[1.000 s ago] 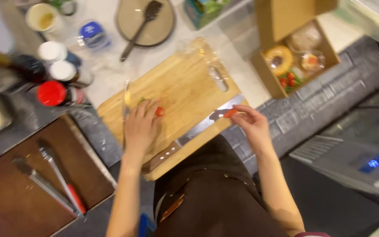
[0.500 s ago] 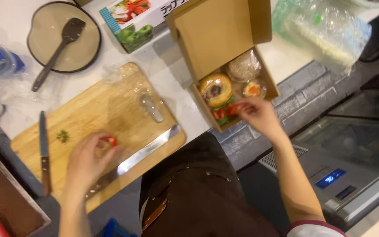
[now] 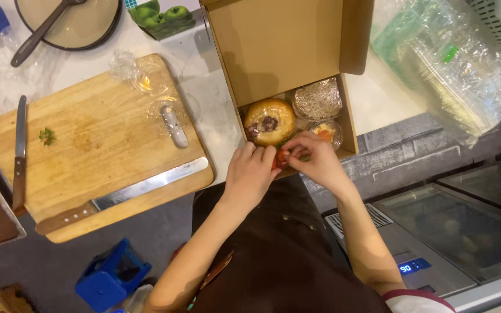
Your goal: The person assembles a meal in a cardboard box by placing greens and sliced tomatoes next to a bagel and other items. They use tongs to handle greens, a knife to slice tomatoes, and scissors to cut plastic wrap.
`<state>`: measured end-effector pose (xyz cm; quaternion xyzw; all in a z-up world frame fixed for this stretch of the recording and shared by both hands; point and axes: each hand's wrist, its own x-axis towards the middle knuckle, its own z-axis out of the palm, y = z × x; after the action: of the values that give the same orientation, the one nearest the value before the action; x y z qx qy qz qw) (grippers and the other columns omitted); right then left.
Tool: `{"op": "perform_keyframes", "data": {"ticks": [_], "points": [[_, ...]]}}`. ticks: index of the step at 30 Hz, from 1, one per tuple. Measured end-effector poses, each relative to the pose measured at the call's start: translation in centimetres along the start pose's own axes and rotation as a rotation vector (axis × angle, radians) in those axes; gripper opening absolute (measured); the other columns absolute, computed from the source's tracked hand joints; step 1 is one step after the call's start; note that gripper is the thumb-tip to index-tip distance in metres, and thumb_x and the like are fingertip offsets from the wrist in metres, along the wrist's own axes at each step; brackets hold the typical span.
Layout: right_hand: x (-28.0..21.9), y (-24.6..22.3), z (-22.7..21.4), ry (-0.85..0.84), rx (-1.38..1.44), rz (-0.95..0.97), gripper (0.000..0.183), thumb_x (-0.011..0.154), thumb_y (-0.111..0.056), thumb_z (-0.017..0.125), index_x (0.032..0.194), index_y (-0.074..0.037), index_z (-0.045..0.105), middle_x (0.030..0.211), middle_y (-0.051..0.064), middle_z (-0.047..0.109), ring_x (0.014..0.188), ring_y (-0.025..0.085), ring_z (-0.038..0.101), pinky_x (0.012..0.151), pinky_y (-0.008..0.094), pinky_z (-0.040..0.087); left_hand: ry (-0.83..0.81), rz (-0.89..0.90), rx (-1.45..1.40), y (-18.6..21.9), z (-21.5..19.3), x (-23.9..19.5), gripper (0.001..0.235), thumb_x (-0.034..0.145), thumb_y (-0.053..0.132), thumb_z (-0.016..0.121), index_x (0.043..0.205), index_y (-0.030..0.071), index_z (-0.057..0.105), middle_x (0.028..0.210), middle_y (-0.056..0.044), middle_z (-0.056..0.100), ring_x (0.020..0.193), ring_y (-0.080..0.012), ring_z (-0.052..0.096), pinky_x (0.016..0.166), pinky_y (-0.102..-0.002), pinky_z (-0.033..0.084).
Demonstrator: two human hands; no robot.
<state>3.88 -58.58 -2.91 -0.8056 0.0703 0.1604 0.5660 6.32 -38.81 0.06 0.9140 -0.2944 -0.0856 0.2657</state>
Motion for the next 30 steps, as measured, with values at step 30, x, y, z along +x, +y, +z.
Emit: {"op": "perform_keyframes", "data": {"ticks": [30], "points": [[0.1,1.0,-0.5,0.110,-0.461,-0.170,0.020,0.086,-0.010,0.076,0.106,-0.006,0.078,0.099,0.012,0.073,0.081,0.032,0.072,0.073,0.041,0.057,0.100,-0.037,-0.133,-1.8,-2.9,0.3,0.021,0.092,0.018,0.075,0.110,0.011,0.070,0.092,-0.004,0.072,0.091,-0.0264,0.062,0.079,-0.041,0.049]]}}
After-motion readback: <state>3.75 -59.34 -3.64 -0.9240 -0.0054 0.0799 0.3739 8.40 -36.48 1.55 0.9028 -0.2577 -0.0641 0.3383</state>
